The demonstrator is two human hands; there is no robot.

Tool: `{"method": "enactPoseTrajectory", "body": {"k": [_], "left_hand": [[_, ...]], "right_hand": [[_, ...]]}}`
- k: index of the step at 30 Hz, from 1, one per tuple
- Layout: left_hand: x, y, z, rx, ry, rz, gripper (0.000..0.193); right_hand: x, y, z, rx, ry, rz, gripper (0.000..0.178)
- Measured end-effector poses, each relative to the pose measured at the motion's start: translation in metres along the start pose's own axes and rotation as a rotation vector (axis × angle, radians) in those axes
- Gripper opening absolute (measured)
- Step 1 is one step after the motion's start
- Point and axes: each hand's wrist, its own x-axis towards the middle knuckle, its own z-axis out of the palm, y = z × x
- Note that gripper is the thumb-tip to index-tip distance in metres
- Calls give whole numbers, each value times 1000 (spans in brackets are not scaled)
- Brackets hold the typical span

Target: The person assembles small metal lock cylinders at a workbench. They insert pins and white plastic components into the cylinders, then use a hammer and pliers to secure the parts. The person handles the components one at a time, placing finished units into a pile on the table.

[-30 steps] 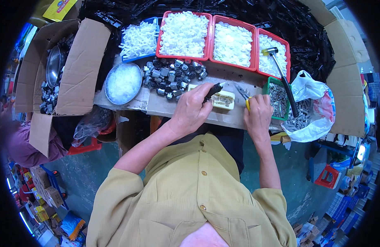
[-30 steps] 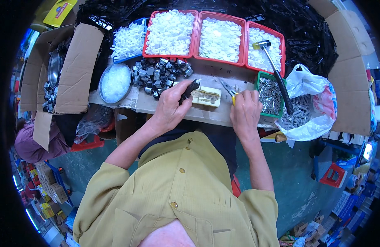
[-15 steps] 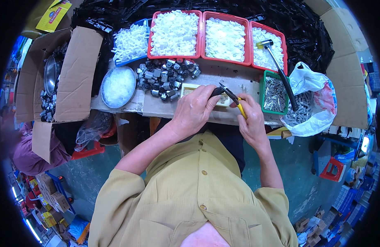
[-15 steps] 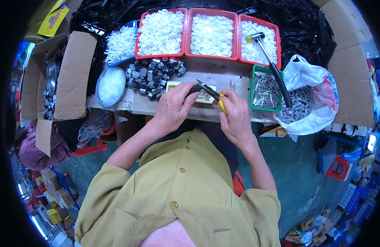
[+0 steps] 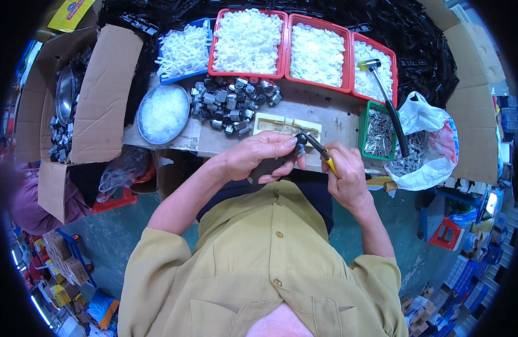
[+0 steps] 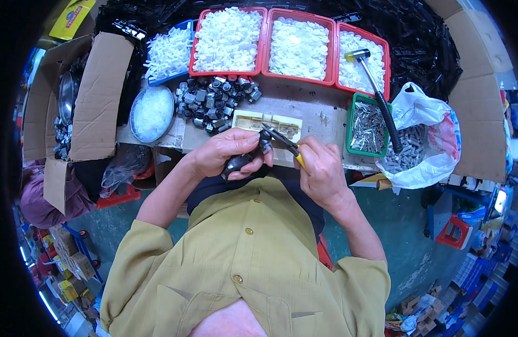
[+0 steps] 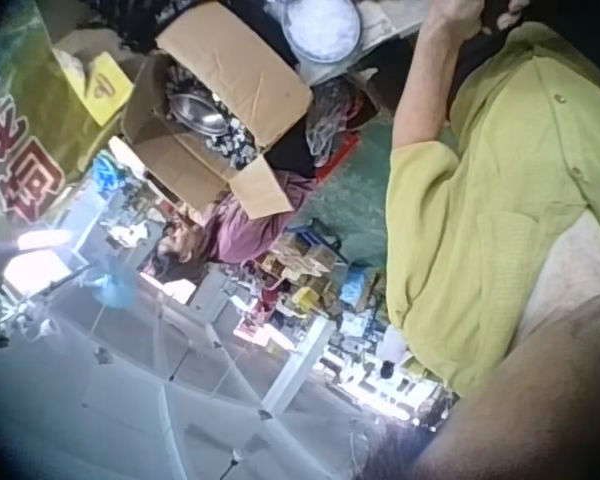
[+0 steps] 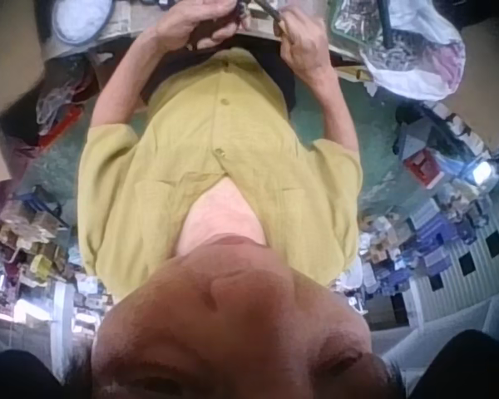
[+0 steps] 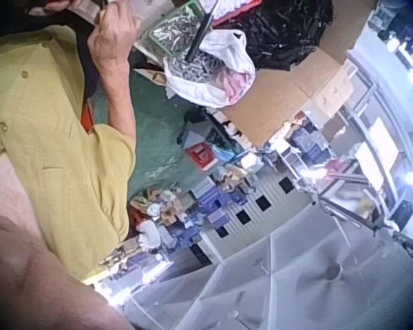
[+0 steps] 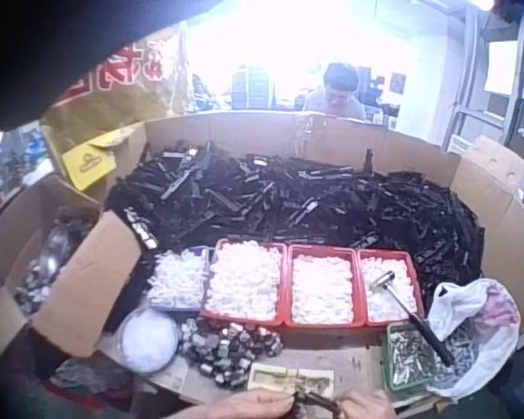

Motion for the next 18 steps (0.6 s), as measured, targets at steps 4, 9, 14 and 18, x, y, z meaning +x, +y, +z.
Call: {"method": "enactPoseTrajectory", "body": {"k": [4, 9, 14, 18], "left_hand": [[-25, 2, 1, 441, 293, -88, 44], [-98, -11, -21, 1292, 425, -49, 34], [-172, -54, -47, 1652, 720, -471, 39], [-166, -35, -35, 1695, 622, -443, 47]], "right_hand": [[11, 8, 2, 89, -37, 24, 18], [5, 45, 17, -136, -27, 252, 21], [6, 48, 36, -326, -12, 278, 22], [-3, 44, 26, -192, -16, 244, 39]]}}
